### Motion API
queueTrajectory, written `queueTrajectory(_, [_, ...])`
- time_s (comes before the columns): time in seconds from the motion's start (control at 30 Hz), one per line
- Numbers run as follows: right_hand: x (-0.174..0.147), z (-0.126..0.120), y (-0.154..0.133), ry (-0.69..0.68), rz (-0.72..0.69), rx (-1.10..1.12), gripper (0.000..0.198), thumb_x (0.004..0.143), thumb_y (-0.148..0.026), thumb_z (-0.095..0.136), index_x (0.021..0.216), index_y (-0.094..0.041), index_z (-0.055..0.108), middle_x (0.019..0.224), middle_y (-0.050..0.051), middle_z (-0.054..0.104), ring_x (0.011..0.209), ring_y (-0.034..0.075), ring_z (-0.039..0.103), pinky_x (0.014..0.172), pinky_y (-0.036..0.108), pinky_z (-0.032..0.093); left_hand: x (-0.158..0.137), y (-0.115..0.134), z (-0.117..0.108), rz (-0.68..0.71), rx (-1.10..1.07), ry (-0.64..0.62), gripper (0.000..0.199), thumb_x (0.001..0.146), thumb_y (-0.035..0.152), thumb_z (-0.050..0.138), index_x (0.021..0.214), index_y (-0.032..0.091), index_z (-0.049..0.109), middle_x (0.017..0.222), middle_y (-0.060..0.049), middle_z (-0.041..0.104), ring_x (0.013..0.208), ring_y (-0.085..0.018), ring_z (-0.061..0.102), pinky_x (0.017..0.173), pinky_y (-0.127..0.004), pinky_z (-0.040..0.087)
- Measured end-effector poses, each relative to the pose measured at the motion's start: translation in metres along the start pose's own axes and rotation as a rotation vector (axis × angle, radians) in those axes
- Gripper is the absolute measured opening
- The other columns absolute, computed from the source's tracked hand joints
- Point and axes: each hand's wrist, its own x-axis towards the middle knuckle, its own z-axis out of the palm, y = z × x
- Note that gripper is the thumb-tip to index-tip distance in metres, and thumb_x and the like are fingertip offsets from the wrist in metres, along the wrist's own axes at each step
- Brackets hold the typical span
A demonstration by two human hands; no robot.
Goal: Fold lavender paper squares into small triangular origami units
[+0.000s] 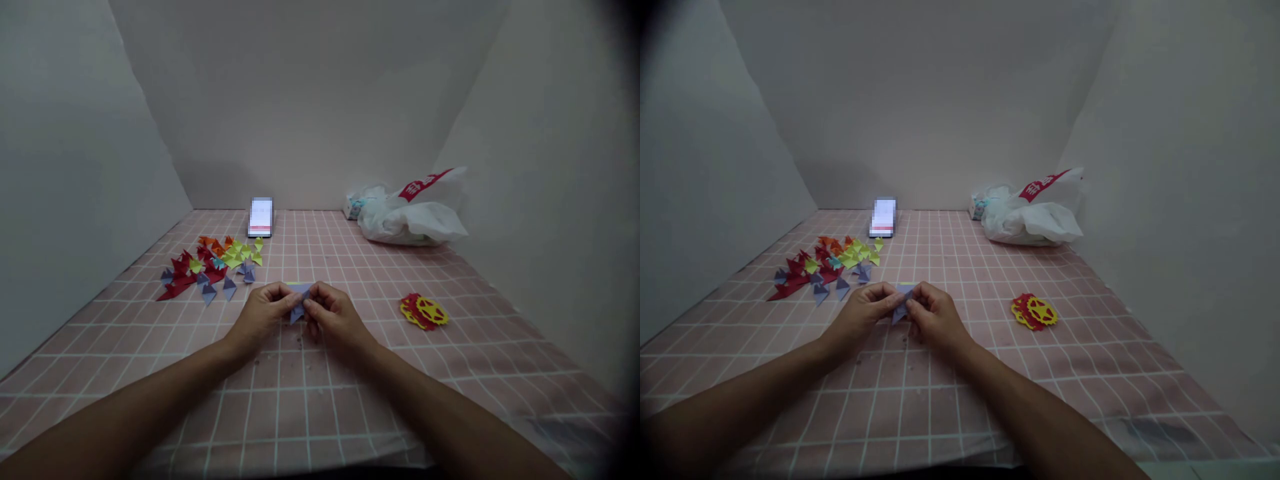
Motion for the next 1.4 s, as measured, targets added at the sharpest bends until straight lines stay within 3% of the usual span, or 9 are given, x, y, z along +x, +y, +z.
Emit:
queueTrajectory(0.3, [-0.001, 0.001, -0.002, -0.001, 0.042, 0.063, 0.02, 0.087, -0.034, 0.062, 0.075, -0.021, 0.052, 0.055, -0.007, 0.054, 0.037, 0.007, 0.048, 0.037, 0.02, 0.036, -0.001, 0.005, 0.0, 0.087, 0.162, -0.027, 0.023, 0.081, 0.037, 0.066, 0.071, 0.016, 0.063, 0.066, 0.001, 0.06, 0.063, -0.013, 0.052, 0.063, -0.026, 0.042])
queueTrajectory(0.43, [0.0, -0.001, -0.003, -0.017, 0.031, 0.03, 0.027, 0.089, -0.042, 0.06, 0.074, -0.02, 0.053, 0.051, -0.006, 0.054, 0.037, 0.009, 0.048, 0.038, 0.021, 0.038, 0.0, 0.005, 0.0, 0.063, 0.149, -0.048, 0.023, 0.08, 0.035, 0.067, 0.068, 0.016, 0.062, 0.066, 0.001, 0.059, 0.062, -0.012, 0.052, 0.062, -0.025, 0.042])
queueTrajectory(0.67, [0.001, -0.006, -0.007, 0.033, -0.025, -0.124, 0.03, 0.088, -0.039, 0.062, 0.067, -0.021, 0.052, 0.052, -0.005, 0.052, 0.041, 0.009, 0.047, 0.04, 0.021, 0.038, 0.002, 0.0, 0.001, -0.031, 0.085, -0.148, 0.027, 0.078, 0.037, 0.068, 0.062, 0.017, 0.059, 0.057, 0.002, 0.055, 0.053, -0.01, 0.047, 0.054, -0.024, 0.039])
queueTrajectory(0.87, [0.003, -0.004, -0.003, -0.028, 0.001, 0.042, 0.032, 0.088, -0.05, 0.062, 0.077, -0.021, 0.053, 0.059, -0.005, 0.058, 0.04, 0.009, 0.05, 0.04, 0.022, 0.039, 0.002, -0.004, 0.0, -0.035, 0.002, -0.045, 0.029, 0.077, 0.04, 0.072, 0.064, 0.016, 0.062, 0.062, 0.001, 0.06, 0.058, -0.012, 0.053, 0.059, -0.025, 0.043])
queueTrajectory(1.1, [0.007, -0.007, 0.001, -0.007, -0.01, 0.058, 0.031, 0.086, -0.045, 0.066, 0.075, -0.02, 0.052, 0.055, -0.005, 0.058, 0.041, 0.009, 0.051, 0.044, 0.022, 0.04, 0.002, -0.007, 0.004, -0.108, -0.204, -0.149, 0.023, 0.072, 0.034, 0.077, 0.077, 0.014, 0.066, 0.072, -0.002, 0.068, 0.065, -0.016, 0.066, 0.071, -0.031, 0.054])
queueTrajectory(1.4, [0.006, -0.001, 0.002, 0.009, -0.007, 0.093, 0.022, 0.079, -0.028, 0.072, 0.078, -0.021, 0.051, 0.063, -0.006, 0.059, 0.045, 0.008, 0.052, 0.044, 0.02, 0.04, 0.004, -0.011, 0.002, -0.076, -0.2, -0.032, 0.023, 0.073, 0.035, 0.076, 0.072, 0.014, 0.065, 0.068, 0.001, 0.062, 0.061, -0.012, 0.06, 0.066, -0.027, 0.053])
